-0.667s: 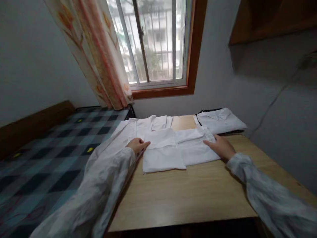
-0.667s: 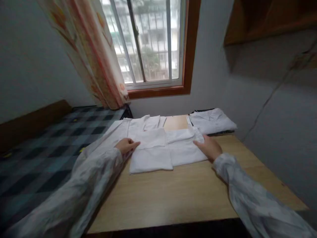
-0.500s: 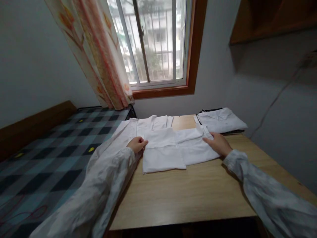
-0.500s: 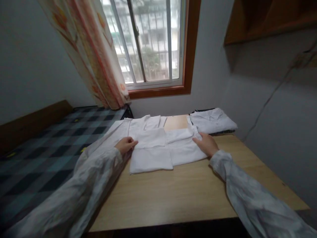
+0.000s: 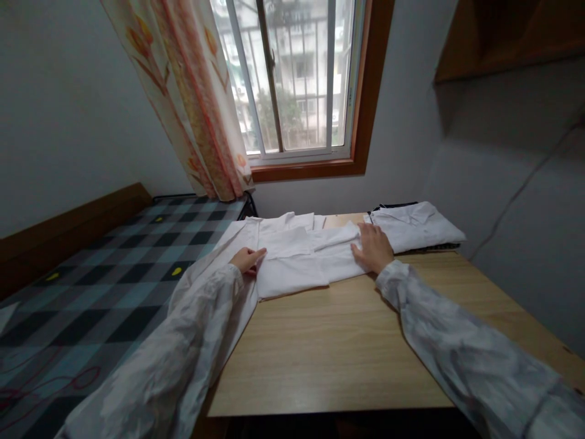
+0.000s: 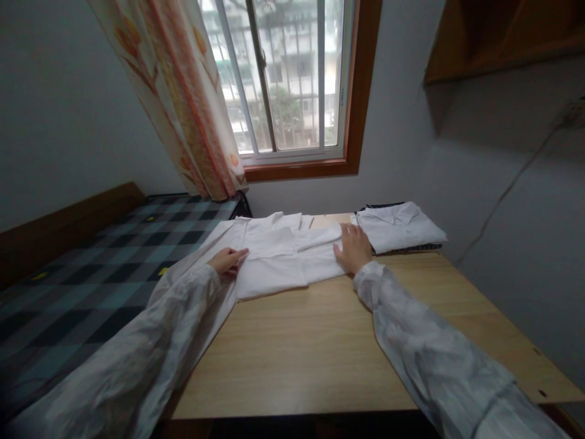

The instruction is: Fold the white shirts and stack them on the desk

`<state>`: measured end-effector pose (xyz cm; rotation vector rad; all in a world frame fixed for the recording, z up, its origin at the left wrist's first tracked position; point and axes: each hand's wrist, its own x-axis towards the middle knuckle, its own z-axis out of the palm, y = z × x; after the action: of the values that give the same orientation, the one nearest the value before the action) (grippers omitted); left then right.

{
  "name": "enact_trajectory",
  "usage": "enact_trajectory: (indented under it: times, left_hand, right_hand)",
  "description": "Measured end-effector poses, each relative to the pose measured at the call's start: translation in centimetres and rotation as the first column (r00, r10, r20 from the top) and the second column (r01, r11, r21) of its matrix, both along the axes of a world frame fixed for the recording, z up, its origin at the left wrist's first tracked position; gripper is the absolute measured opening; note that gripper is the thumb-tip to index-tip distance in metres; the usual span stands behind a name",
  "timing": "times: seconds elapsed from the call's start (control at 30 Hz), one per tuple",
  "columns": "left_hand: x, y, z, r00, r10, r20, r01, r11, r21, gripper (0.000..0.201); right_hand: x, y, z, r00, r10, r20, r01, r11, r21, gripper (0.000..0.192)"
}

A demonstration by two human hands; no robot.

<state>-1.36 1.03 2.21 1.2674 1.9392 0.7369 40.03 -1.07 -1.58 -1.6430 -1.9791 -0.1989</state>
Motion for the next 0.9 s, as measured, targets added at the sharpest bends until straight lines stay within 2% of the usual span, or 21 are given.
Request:
enact_trajectory:
  times: [0.07, 0.13, 0.2, 0.3, 0.4, 0.47, 0.6, 0.67, 0.73, 0.77, 0.8, 0.83, 0.9]
  left_hand:
    - [-0.2, -0.2, -0.1, 0.999, -0.037, -0.015, 0.036, 0.997, -0.062, 0.053]
    - [-0.2, -0.5, 0.1, 0.994, -0.095, -0.053, 0.086, 0.985, -0.149, 0.055]
    - [0.0, -0.7, 0.5, 0.989, -0.129, -0.076, 0.112, 0.973, -0.2, 0.056]
    - [0.4, -0.9, 1.2, 0.992, -0.123, -0.02, 0.117, 0.974, -0.195, 0.055]
    - [0.8, -0.9, 2.0, 0.984, -0.11, 0.138, 0.13, 0.98, -0.15, 0.048]
    - [1.4, -0.6, 2.9, 0.944, -0.133, 0.3, 0.169, 0.981, -0.097, 0.041]
    - [4.5, 0.7, 5.1, 0.764, -0.23, 0.603, 0.289, 0.957, 0.0, 0.032]
    - [7.1, 1.5, 6.1, 0.689, -0.26, 0.677, 0.317, 0.948, 0.041, 0.029]
    - [9.8, 2.3, 6.8, 0.64, -0.297, 0.708, 0.347, 0.934, 0.078, 0.025]
    - [11.2, 2.7, 7.1, 0.626, -0.315, 0.713, 0.362, 0.928, 0.091, 0.024]
    - [12.5, 2.9, 7.3, 0.622, -0.331, 0.71, 0.377, 0.921, 0.099, 0.024]
    - [13.8, 3.1, 7.4, 0.627, -0.345, 0.699, 0.393, 0.914, 0.099, 0.025]
    - [16.3, 3.2, 7.6, 0.657, -0.365, 0.659, 0.425, 0.902, 0.077, 0.025]
  right_hand:
    - [-2.0, -1.0, -0.3, 0.981, 0.186, 0.056, -0.186, 0.982, 0.01, 0.066]
    - [-4.2, -1.9, -0.5, 0.935, 0.346, 0.075, -0.343, 0.938, -0.041, 0.065]
    - [-6.3, -2.5, -0.9, 0.908, 0.415, 0.065, -0.408, 0.908, -0.1, 0.067]
    - [-8.5, -2.6, -1.9, 0.89, 0.451, 0.061, -0.429, 0.876, -0.22, 0.073]
    - [-9.5, -2.4, -2.8, 0.883, 0.467, 0.059, -0.427, 0.847, -0.317, 0.076]
    - [-9.7, -2.4, -3.0, 0.881, 0.47, 0.053, -0.428, 0.839, -0.335, 0.075]
    - [-10.4, -2.6, -3.0, 0.852, 0.523, -0.006, -0.491, 0.795, -0.356, 0.07]
    - [-10.7, -2.6, -2.9, 0.821, 0.558, -0.121, -0.562, 0.749, -0.351, 0.069]
    - [-10.7, -2.4, -3.1, 0.751, 0.561, -0.347, -0.656, 0.695, -0.296, 0.064]
    - [-10.4, -2.3, -3.2, 0.693, 0.529, -0.49, -0.691, 0.681, -0.241, 0.061]
    - [-9.9, -2.1, -3.4, 0.618, 0.47, -0.63, -0.703, 0.689, -0.176, 0.059]
    - [-9.2, -2.0, -3.5, 0.534, 0.393, -0.748, -0.686, 0.719, -0.112, 0.059]
    - [-7.4, -1.5, -3.8, 0.386, 0.232, -0.893, -0.577, 0.816, -0.038, 0.066]
